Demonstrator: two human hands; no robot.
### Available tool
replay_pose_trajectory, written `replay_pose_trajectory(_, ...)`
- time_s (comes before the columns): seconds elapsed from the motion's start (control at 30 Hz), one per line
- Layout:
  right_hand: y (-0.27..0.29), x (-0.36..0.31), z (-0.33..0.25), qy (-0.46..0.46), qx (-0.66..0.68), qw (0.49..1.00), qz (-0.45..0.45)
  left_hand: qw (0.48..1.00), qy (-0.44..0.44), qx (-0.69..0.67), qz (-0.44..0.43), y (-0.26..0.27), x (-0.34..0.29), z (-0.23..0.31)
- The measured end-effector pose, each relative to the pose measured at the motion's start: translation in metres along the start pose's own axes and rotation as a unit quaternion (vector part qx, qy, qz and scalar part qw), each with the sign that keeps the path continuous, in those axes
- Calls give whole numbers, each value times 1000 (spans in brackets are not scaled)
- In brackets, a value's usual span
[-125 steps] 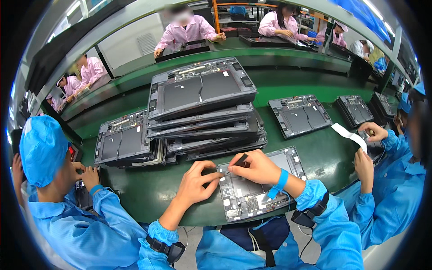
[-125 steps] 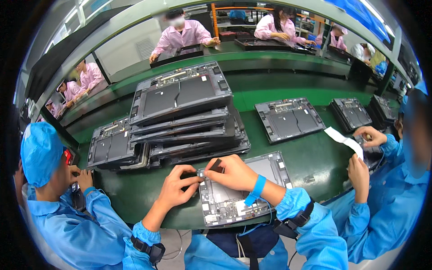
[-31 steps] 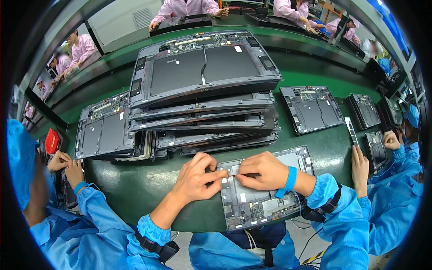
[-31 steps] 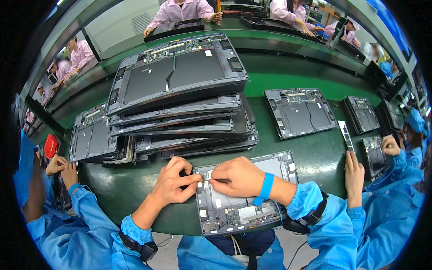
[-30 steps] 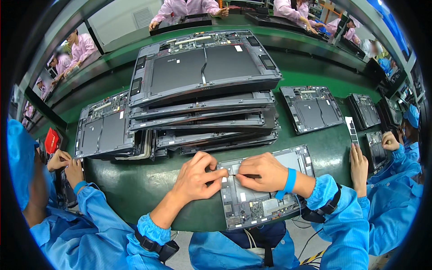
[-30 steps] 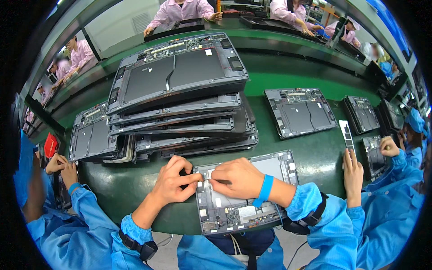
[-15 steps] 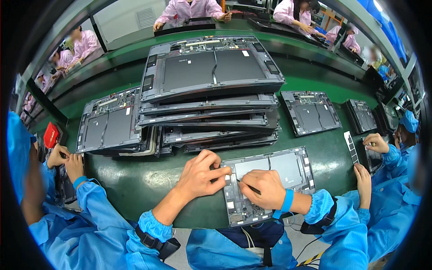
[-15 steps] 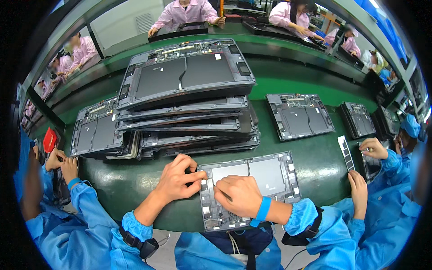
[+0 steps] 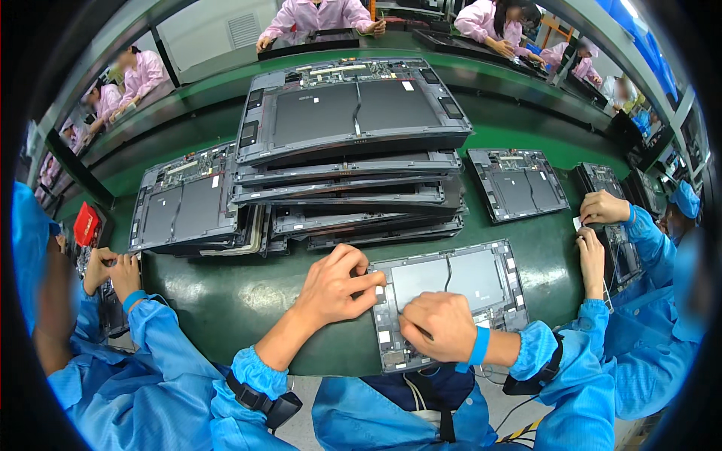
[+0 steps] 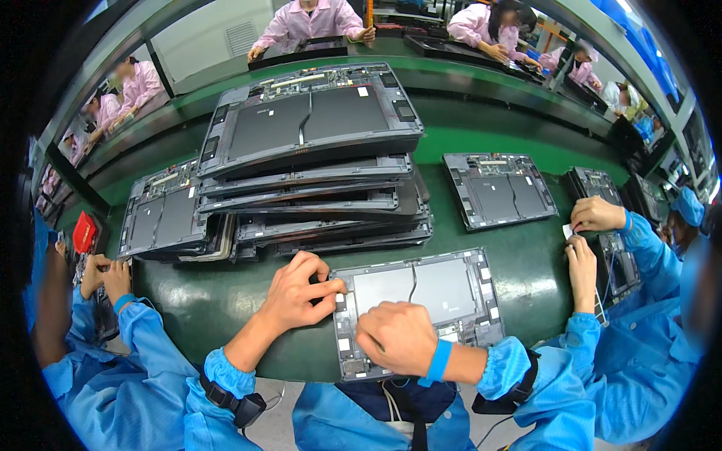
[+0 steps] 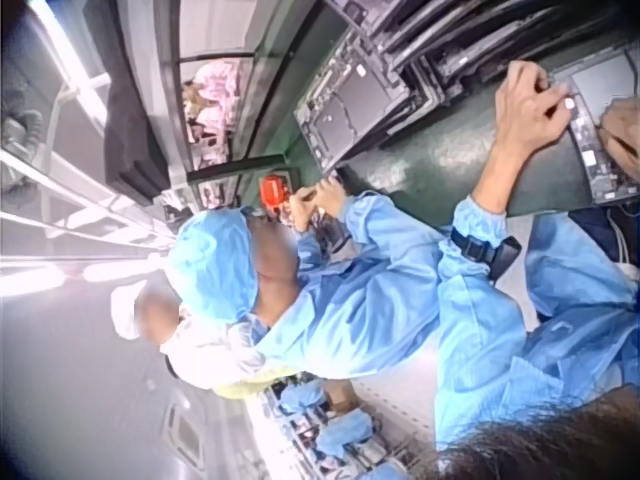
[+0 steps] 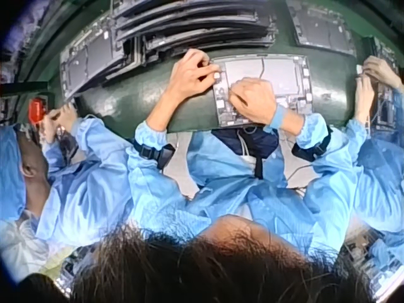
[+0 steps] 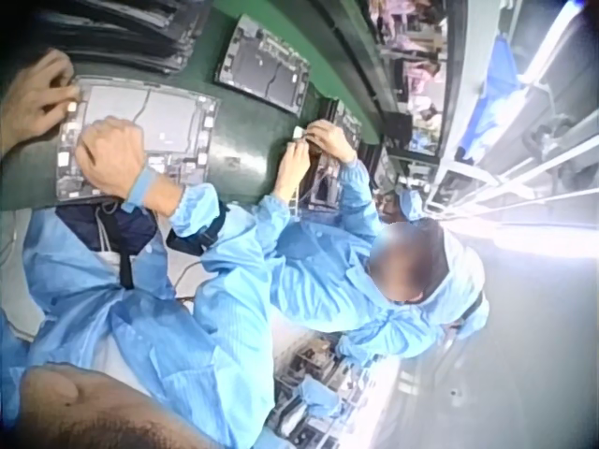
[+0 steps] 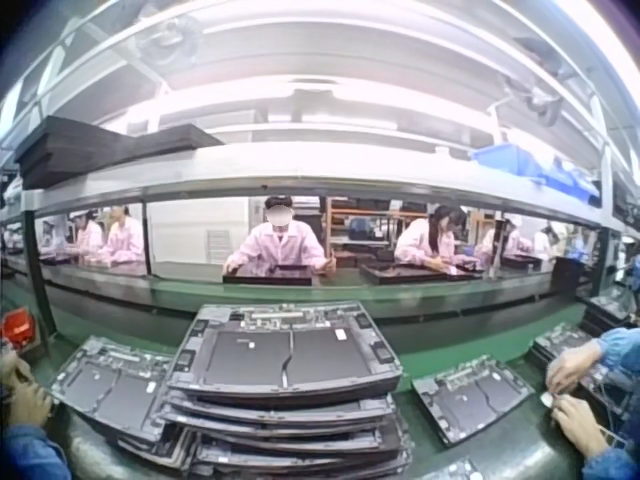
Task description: The person is assembling internal components of a tablet device on a manufacturing assembly line.
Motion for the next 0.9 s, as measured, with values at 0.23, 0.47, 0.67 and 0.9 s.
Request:
replay_pose_trajectory(0.23, 11, -6, -4, -18, 55, 998, 1, 1000, -19, 10, 7, 3, -1, 1)
replay_pose_trajectory(0.47, 26, 3, 19, -130, 56, 990, -6, 999, 18, -38, 22, 9, -12, 28)
replay_pose_trajectory(0.67, 21, 1, 8, -88, 48, 992, -79, 997, 5, -22, -73, 10, -26, 53)
replay_pose_trajectory(0.9, 21, -3, 11, -118, 105, 983, -92, 996, 7, -32, -78, 7, -28, 49)
Point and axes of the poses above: each hand's wrist, its own x-axis towards the middle knuckle, its own y-axis out of the back of the hand, z = x × y, the point moved 1 cm from there along x, towards the middle knuckle, and after that the axes turned 3 degrees about -y, right-handed, at the moved point
